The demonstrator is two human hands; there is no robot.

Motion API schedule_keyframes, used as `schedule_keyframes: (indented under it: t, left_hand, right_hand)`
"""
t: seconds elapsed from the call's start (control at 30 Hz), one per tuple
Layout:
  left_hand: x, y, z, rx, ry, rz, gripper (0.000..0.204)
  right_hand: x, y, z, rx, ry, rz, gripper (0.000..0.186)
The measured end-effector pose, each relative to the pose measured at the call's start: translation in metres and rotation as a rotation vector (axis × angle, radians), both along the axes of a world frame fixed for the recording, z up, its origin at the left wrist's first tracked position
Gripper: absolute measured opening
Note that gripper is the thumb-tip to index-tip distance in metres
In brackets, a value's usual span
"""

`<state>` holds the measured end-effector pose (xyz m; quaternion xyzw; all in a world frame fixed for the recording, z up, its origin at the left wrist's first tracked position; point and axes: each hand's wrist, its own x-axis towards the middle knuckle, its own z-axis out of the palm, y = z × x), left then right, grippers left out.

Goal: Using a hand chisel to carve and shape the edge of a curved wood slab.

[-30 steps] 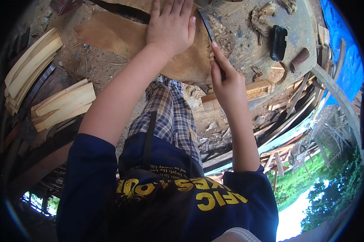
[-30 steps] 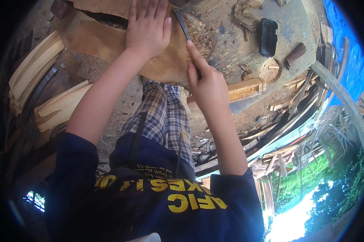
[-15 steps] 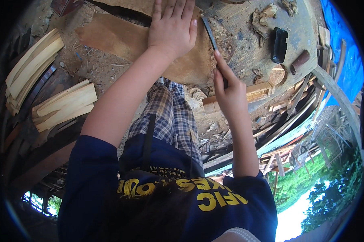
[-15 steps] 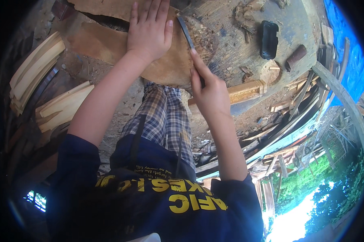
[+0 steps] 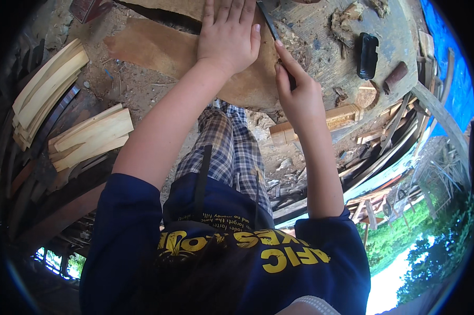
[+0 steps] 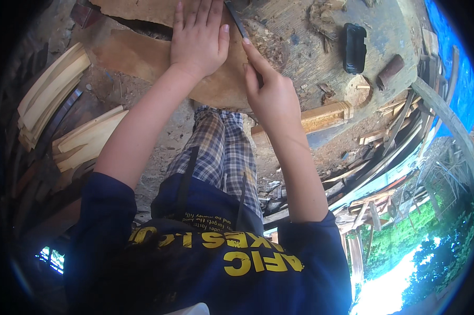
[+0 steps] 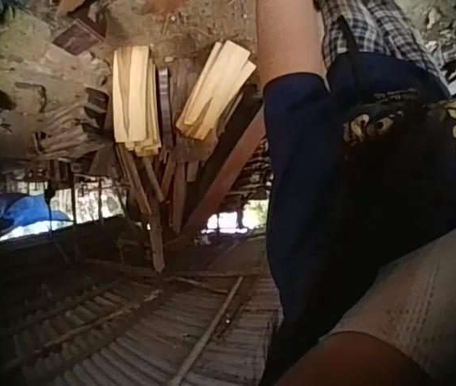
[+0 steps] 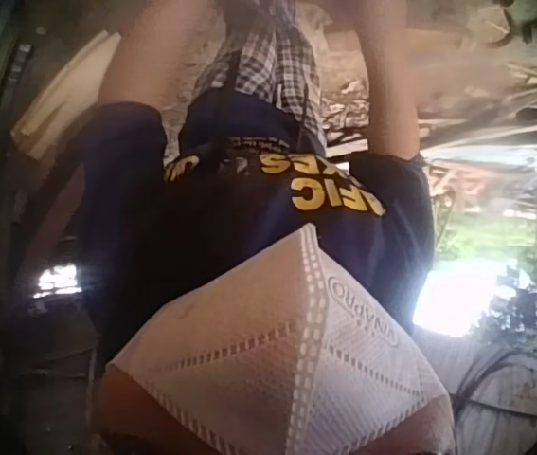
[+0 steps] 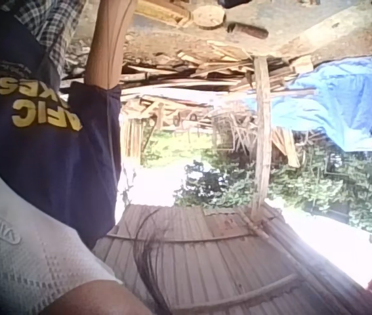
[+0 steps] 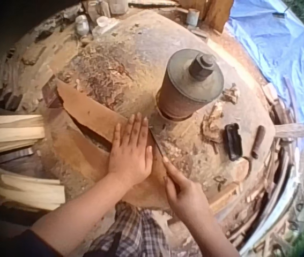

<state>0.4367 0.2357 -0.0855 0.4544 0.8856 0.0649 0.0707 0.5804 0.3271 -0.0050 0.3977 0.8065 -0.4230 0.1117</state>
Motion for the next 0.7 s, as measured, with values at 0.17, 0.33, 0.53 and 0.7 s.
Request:
schedule_keyframes:
  t: [0.17, 0.33, 0.53, 0.7]
  left_hand:
    - [-0.001, -0.004, 0.001, 0.015, -0.012, 0.016, 0.072]
    - [0.001, 0.005, 0.005, 0.015, -0.006, -0.007, 0.072]
    - [-0.003, -0.007, -0.001, -0.047, 0.054, 0.006, 0.072]
    - [0.001, -0.004, 0.002, 0.0, 0.047, -0.014, 0.071]
  right_hand:
    - [0.022, -0.008, 0.005, -0.065, 0.005, -0.068, 0.041]
    - [0.0, 0.007, -0.004, -0.03, 0.062, -0.086, 0.04]
    - [0.064, -0.026, 0.015, -0.078, -0.032, -0.087, 0.045]
    - [0.066, -0.042, 0.021, -0.015, -0.115, -0.082, 0.048]
